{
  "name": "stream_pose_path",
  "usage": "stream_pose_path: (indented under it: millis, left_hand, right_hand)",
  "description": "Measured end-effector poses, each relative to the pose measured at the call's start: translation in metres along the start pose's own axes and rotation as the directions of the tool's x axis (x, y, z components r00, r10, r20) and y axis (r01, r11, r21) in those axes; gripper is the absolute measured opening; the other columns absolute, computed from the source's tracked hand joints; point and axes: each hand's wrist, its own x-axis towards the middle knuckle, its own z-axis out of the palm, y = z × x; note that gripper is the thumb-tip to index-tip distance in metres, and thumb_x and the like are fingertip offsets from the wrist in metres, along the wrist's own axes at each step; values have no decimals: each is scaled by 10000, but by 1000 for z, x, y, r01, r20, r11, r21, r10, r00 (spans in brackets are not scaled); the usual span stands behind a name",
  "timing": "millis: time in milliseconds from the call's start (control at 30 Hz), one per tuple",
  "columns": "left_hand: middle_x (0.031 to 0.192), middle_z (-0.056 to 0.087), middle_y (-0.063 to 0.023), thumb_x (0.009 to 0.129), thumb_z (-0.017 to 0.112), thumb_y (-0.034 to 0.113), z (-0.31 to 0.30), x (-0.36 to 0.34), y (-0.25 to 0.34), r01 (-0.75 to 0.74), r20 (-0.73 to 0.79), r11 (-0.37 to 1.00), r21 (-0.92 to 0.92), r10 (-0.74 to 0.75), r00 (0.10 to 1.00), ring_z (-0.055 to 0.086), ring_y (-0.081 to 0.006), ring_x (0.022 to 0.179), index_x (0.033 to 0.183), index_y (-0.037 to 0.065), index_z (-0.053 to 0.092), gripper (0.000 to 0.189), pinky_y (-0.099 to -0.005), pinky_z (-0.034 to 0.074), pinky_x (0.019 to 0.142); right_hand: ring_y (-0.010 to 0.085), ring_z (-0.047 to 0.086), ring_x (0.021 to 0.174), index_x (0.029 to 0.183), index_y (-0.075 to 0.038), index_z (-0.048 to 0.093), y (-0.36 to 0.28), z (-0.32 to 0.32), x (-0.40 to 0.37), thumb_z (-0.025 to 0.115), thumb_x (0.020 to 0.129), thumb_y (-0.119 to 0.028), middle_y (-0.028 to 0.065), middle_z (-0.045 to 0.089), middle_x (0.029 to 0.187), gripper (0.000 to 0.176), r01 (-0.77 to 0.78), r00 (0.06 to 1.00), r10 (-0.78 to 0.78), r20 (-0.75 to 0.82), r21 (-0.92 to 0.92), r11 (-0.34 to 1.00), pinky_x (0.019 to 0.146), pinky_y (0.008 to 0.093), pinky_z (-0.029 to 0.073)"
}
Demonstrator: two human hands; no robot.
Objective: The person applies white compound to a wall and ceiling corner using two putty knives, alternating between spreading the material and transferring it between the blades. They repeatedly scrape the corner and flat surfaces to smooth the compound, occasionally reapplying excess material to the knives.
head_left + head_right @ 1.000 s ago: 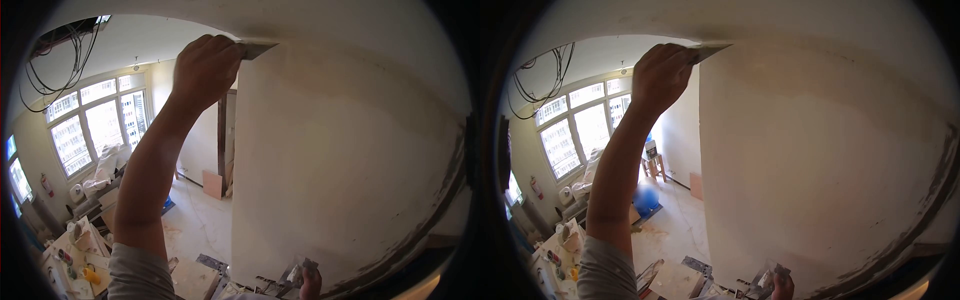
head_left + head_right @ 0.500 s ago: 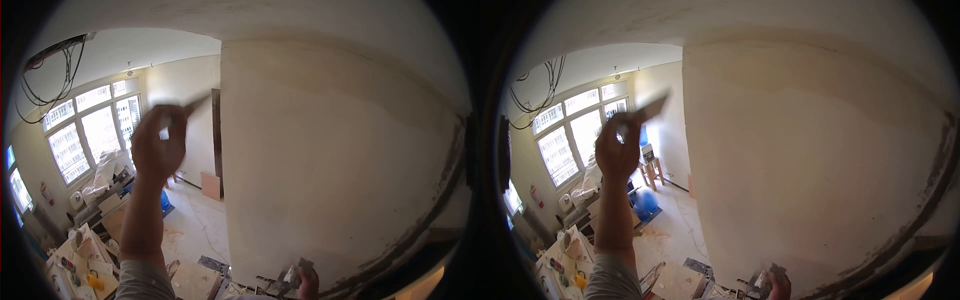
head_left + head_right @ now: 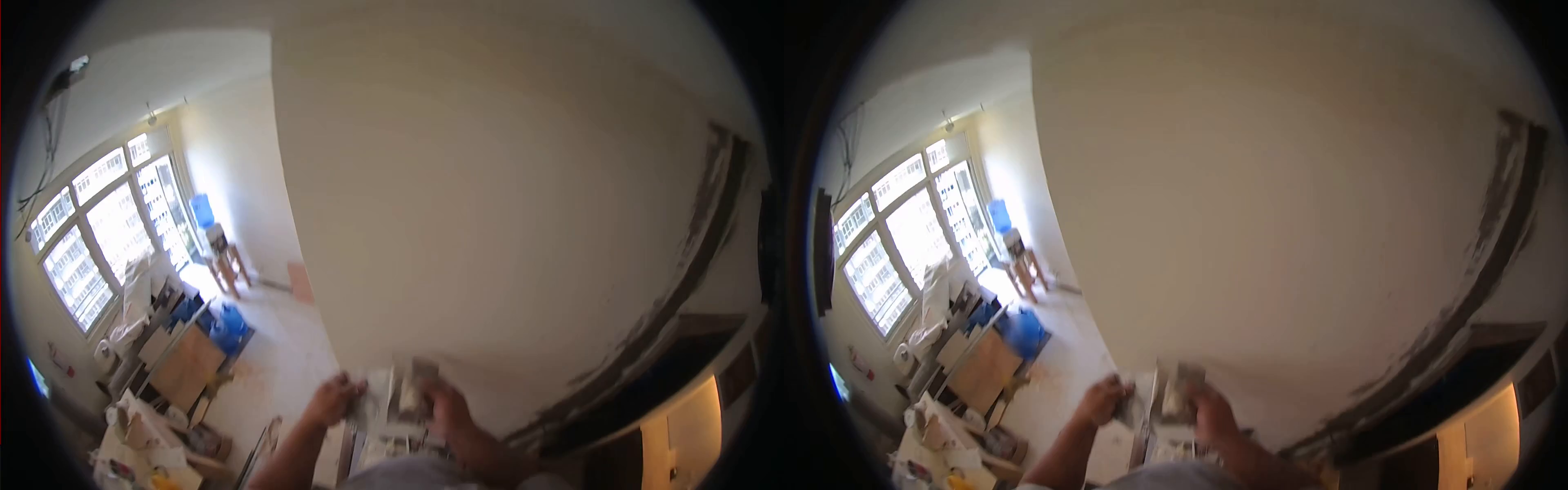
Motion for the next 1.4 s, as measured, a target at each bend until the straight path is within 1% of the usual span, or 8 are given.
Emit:
stream_pose_path:
  millis: [133,200,233,733,933,1033,1233,1400]
  left_hand:
    - [1033,678,-85,877,660,181,-15,-6,17,286,-11,619,-731,-431,902,632,-155,933,1195,-29,563,394,-300,511,820]
    - [987,682,-46,880,649,45,-21,-14,48,151,-46,475,-867,-377,925,628,-104,860,1126,-2,590,257,-250,501,760]
    - [947,689,-34,884,651,21,-24,-17,59,144,-73,526,-838,-370,926,631,-97,826,1111,-4,600,235,-238,500,748]
    - [816,699,-154,850,721,167,-22,10,113,163,-335,969,-188,-219,916,684,-198,760,956,-7,641,218,-324,527,695]
    - [816,689,-125,849,699,143,-52,32,109,47,-542,997,-54,-69,838,666,-195,700,954,-6,620,199,-331,534,669]
    - [1001,664,-101,898,632,142,-50,43,112,-7,-135,500,-866,-219,966,645,-140,865,1191,-68,548,370,-271,517,758]
    - [1031,647,-98,969,482,101,2,46,86,379,344,137,-915,-227,911,632,-129,882,1240,-77,527,327,-252,498,770]
    - [978,671,-66,909,634,86,0,38,46,350,204,419,-838,-356,912,636,-119,872,1147,-36,574,274,-261,518,780]
  right_hand:
    - [279,632,1004,1199,12,593,-8,-7,12,583,972,-336,164,670,1064,415,246,944,-314,-102,-416,876,917,413,473]
    - [200,604,971,1189,30,586,-5,-10,9,529,1016,-298,110,666,1042,375,534,728,-654,207,-769,350,881,340,465]
    - [162,587,959,1181,35,582,-8,3,12,510,1029,-280,87,661,1028,357,515,841,-540,20,-334,790,858,309,466]
    - [252,584,620,1056,9,632,-12,-8,-10,547,962,-128,126,640,770,186,688,572,-752,328,-691,222,604,338,474]
    - [156,584,783,1149,17,610,-19,-9,2,504,1018,-254,42,652,924,319,553,819,-571,57,-341,760,752,311,498]
    - [131,597,865,1181,11,582,-19,-15,3,494,1027,-245,71,642,1010,311,187,982,-186,29,-71,980,779,299,502]
    - [143,622,987,1267,27,492,-11,-16,-12,500,1032,-274,90,619,1127,382,62,962,-130,240,273,960,870,315,520]
    - [135,612,988,1239,25,516,-5,-31,-16,493,1033,-250,84,624,1111,345,122,981,-152,119,224,967,873,307,513]
